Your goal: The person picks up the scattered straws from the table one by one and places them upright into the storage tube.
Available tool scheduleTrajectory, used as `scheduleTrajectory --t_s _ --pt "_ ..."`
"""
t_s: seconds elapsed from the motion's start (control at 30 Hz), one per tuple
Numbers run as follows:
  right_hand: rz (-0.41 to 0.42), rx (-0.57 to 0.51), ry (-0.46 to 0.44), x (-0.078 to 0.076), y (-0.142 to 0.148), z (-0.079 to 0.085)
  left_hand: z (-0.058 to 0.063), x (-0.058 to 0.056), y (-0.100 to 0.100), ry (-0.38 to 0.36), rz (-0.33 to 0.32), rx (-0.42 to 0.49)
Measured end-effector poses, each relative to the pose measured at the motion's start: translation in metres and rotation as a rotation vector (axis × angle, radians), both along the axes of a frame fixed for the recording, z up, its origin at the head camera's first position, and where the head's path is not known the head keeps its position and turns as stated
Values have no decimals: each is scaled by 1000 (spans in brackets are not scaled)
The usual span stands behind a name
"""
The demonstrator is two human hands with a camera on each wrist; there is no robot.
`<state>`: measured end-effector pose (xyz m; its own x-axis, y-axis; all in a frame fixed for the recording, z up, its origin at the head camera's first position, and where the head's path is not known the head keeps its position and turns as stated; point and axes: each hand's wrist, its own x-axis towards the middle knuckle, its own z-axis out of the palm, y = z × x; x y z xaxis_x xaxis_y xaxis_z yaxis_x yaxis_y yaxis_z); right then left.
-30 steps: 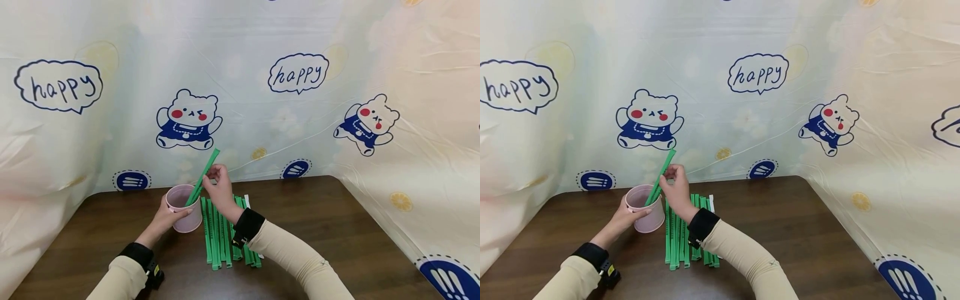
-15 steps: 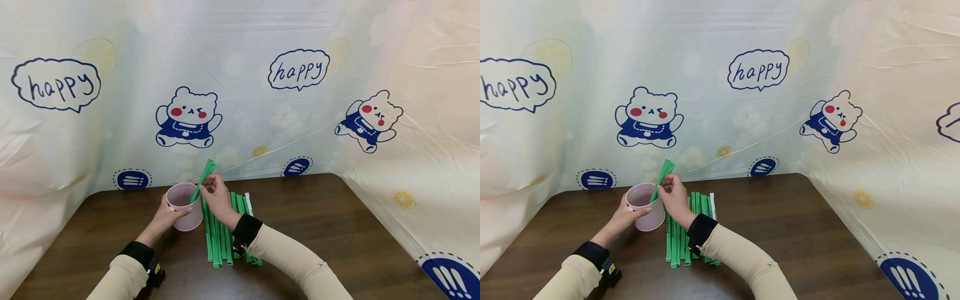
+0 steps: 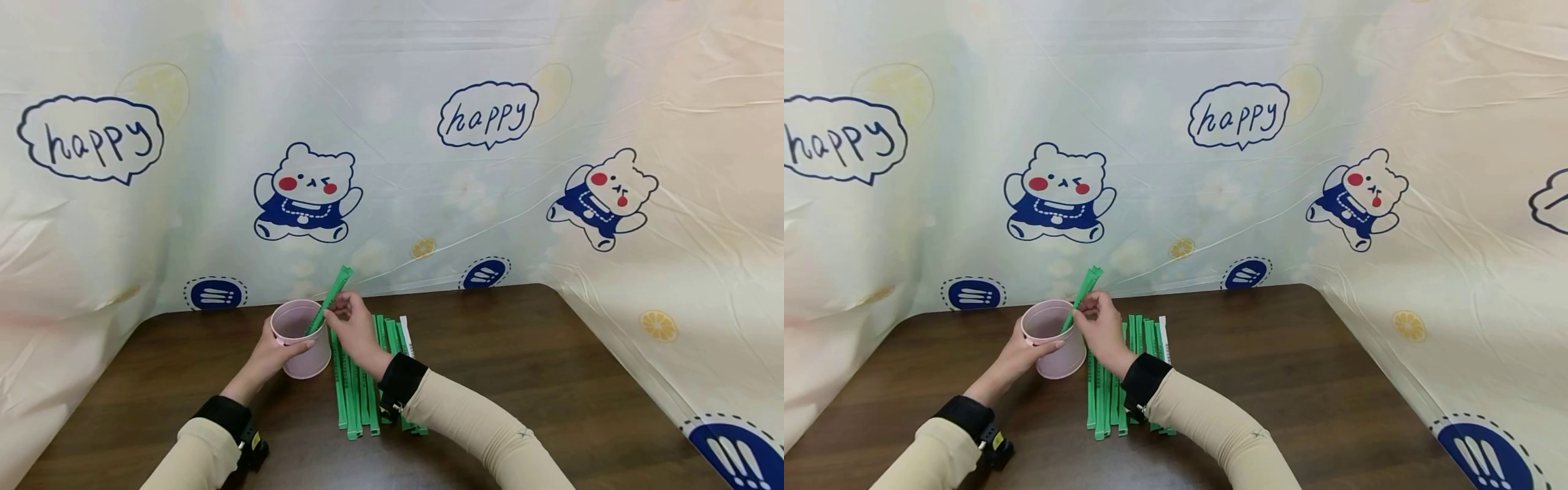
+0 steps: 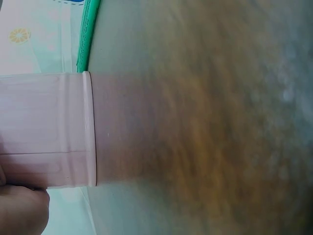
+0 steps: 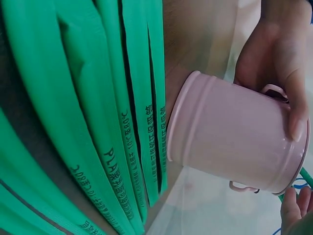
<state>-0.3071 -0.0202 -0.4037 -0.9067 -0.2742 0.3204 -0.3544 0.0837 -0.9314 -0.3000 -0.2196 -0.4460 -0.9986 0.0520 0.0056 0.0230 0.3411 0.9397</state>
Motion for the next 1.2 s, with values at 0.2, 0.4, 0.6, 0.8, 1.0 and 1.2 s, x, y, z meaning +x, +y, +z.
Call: scheduleTrajectory --t_s 0.2,0.4,0.6,0.8,1.0,1.2 --pt "10 3 -17 -3 1 -5 1 1 -1 11 -4 14" --pt "18 16 -38 -6 6 -11 0 2 -1 2 -16 19" --pt "12 85 -10 -11 28 -11 0 3 0 -18 -19 28" --pt "-70 142 81 -115 71 -91 3 1 0 -22 -5 25" --pt "-129 245 11 -121 118 -83 4 -1 -1 -31 -12 4" --pt "-230 429 -149 -70 129 -42 3 0 -1 -34 -17 5"
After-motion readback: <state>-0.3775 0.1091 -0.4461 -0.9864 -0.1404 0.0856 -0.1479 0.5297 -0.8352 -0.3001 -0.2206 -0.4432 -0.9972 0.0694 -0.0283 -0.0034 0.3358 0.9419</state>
